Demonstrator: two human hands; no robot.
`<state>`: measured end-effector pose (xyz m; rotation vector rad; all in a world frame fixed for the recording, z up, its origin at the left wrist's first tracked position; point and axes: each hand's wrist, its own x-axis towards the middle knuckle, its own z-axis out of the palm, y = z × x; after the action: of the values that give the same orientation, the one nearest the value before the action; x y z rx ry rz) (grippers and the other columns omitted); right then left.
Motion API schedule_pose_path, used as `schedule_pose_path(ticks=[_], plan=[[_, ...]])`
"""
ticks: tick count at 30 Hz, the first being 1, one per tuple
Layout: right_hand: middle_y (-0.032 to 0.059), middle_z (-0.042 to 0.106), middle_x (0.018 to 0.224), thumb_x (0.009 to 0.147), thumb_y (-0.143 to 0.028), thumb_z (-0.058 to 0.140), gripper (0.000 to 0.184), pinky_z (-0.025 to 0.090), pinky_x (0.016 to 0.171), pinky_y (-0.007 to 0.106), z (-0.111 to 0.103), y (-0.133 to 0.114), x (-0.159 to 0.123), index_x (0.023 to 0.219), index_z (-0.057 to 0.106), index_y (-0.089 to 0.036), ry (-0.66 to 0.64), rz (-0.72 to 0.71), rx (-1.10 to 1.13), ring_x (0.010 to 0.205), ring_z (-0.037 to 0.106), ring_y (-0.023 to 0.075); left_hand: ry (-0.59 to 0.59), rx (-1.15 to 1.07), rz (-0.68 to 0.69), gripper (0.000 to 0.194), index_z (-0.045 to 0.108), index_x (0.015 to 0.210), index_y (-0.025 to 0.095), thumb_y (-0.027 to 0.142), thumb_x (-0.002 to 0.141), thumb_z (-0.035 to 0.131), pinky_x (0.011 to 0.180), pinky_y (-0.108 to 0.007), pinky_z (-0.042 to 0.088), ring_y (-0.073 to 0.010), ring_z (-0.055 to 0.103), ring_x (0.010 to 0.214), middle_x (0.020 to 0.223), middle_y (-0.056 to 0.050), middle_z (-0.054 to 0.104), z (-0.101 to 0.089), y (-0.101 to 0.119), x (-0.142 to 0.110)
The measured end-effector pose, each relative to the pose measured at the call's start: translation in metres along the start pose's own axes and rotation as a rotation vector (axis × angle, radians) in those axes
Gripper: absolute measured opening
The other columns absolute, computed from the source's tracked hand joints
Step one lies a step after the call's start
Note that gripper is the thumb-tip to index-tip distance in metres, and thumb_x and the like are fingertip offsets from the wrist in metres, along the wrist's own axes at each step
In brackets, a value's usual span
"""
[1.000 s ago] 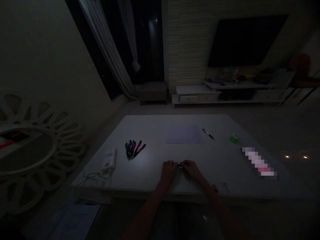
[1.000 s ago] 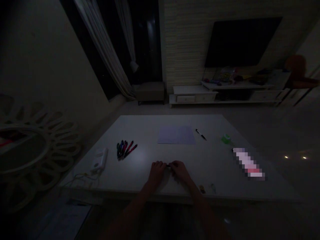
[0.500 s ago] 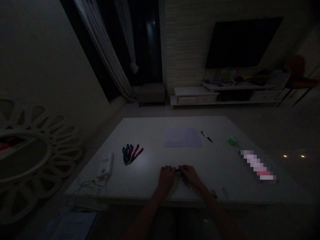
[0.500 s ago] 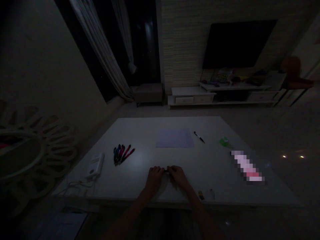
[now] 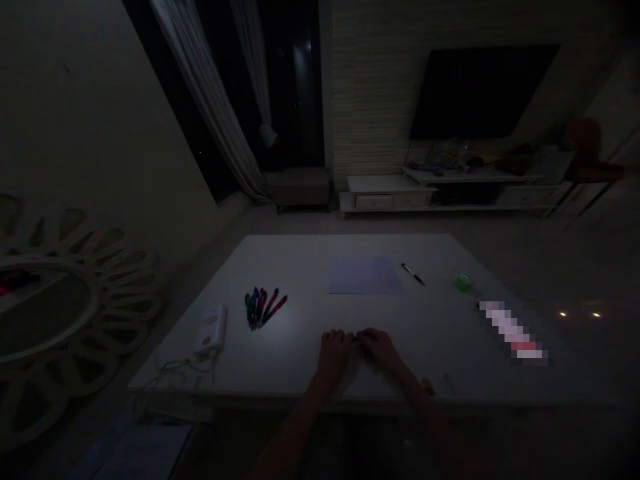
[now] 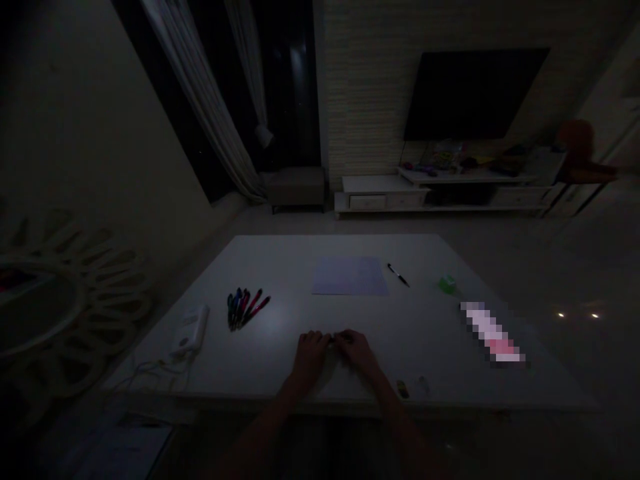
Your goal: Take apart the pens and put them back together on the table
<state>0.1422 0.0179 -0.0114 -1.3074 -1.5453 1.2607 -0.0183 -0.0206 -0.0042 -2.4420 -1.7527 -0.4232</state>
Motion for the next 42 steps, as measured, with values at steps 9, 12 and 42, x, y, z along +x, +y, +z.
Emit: schedule_pose_path(ticks=[9,12,42], plan=[[0.0069,0.067,0.065,0.071,-0.057,0.057,0.043,0.044,0.052,0.027,-0.001,-0.0026,0.0009,0.073,0.067,-0.015,-0.007,0.02,0.003,0.057,0.059,0.0172,-0.012,-0.018,-0.001,0.021,0.056,0.105,0.023,0.015,0.086,0.05,0.079,-0.036,0.036,-0.0204,0.051,0.09,0.094,-0.005,0.057,-0.0001,0.0,-0.0002],[0.0074,0.068,0.07,0.065,-0.056,0.064,0.043,0.045,0.053,0.026,-0.0011,-0.0026,0.0013,0.077,0.067,-0.015,0.0,-0.007,0.028,0.06,0.06,0.0174,-0.02,-0.016,-0.003,0.02,0.056,0.104,0.023,0.016,0.087,0.05,0.079,-0.036,0.036,-0.0203,0.05,0.091,0.094,-0.004,0.057,0.0009,-0.001,0.0007],[0.0079,0.068,0.068,0.067,-0.054,0.061,0.04,0.046,0.051,0.026,0.0066,-0.005,-0.0054,0.072,0.067,-0.016,0.127,-0.056,-0.025,0.058,0.062,0.018,-0.005,0.011,-0.055,0.014,0.058,0.101,0.023,0.024,0.09,0.049,0.079,-0.035,0.034,-0.0193,0.051,0.092,0.095,-0.004,0.058,0.0075,-0.0039,0.0032]])
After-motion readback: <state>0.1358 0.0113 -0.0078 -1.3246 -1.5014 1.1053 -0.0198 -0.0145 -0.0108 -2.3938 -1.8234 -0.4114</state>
